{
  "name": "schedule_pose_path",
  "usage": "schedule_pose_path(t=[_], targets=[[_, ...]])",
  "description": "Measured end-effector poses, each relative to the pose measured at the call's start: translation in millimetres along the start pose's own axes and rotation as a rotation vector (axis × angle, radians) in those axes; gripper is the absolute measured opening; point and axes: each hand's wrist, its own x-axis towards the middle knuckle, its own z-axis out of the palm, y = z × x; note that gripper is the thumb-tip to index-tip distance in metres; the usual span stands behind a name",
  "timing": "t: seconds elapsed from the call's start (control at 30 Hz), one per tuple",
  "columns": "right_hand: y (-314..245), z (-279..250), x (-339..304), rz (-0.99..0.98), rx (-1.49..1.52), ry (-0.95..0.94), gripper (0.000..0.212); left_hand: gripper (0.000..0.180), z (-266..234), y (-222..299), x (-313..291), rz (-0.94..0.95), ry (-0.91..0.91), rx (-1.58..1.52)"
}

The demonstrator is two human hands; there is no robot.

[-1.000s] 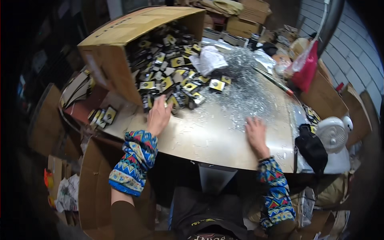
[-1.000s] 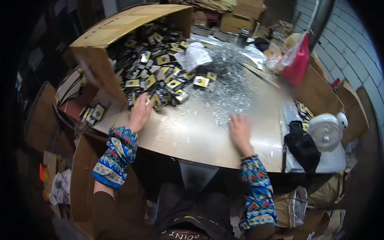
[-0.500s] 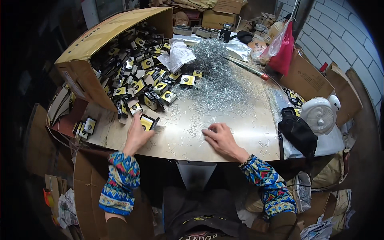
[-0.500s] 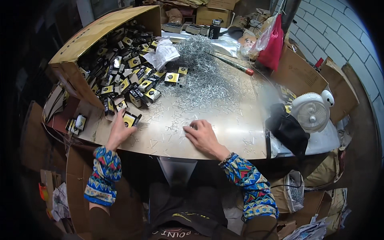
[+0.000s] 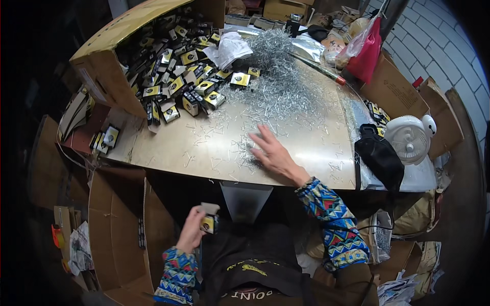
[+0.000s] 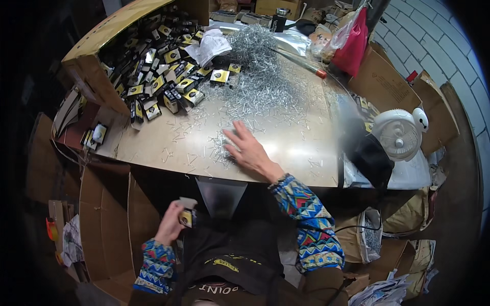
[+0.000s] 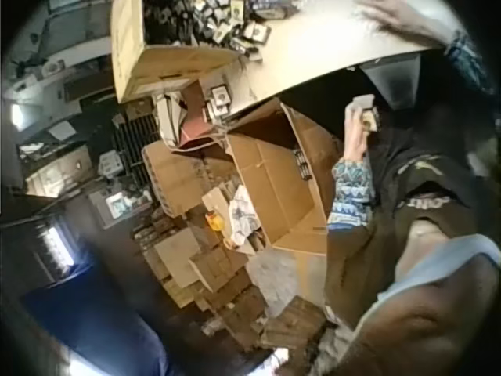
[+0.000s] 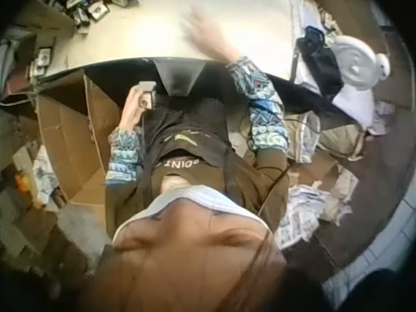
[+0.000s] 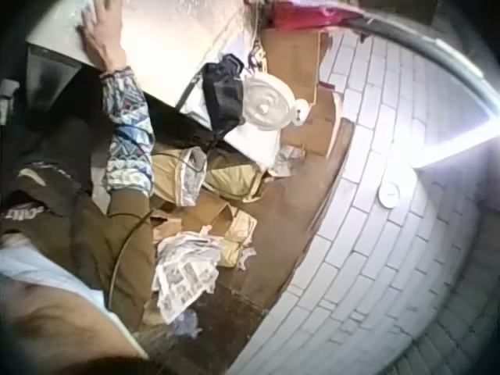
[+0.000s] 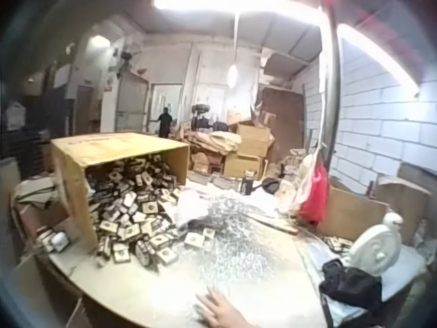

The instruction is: Packaging small items into product boxes and then into a larger cardboard container at a workbench.

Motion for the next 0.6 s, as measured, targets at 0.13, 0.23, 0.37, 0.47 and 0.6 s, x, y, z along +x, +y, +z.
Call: schedule_pose_path(t=[0.13,0.23,0.37,0.47,0.6], targets=[[-29,39,-4,-0.09,-0.243,-0.032,0.045,0.024,21,-71,10,0.02,-0.032,0.295],[-61,56,-28,0.002,-0.243,0.041,0.046,0.021,46,-85,6,-0.074,-0.076,0.142],[-108,46,-63,0.07,-0.217,-0.026,0.047,0.017,61,-90,1,-0.119,-0.005,-0.116],[-127,16,-78,0.071,-0.048,-0.076,0.039,0.018,64,-81,-1,-0.073,-0.006,-0.053],[-120,1,-85,0.209,0.341,-0.017,0.033,0.025,67,-74,-12,-0.065,-0.03,-0.148]])
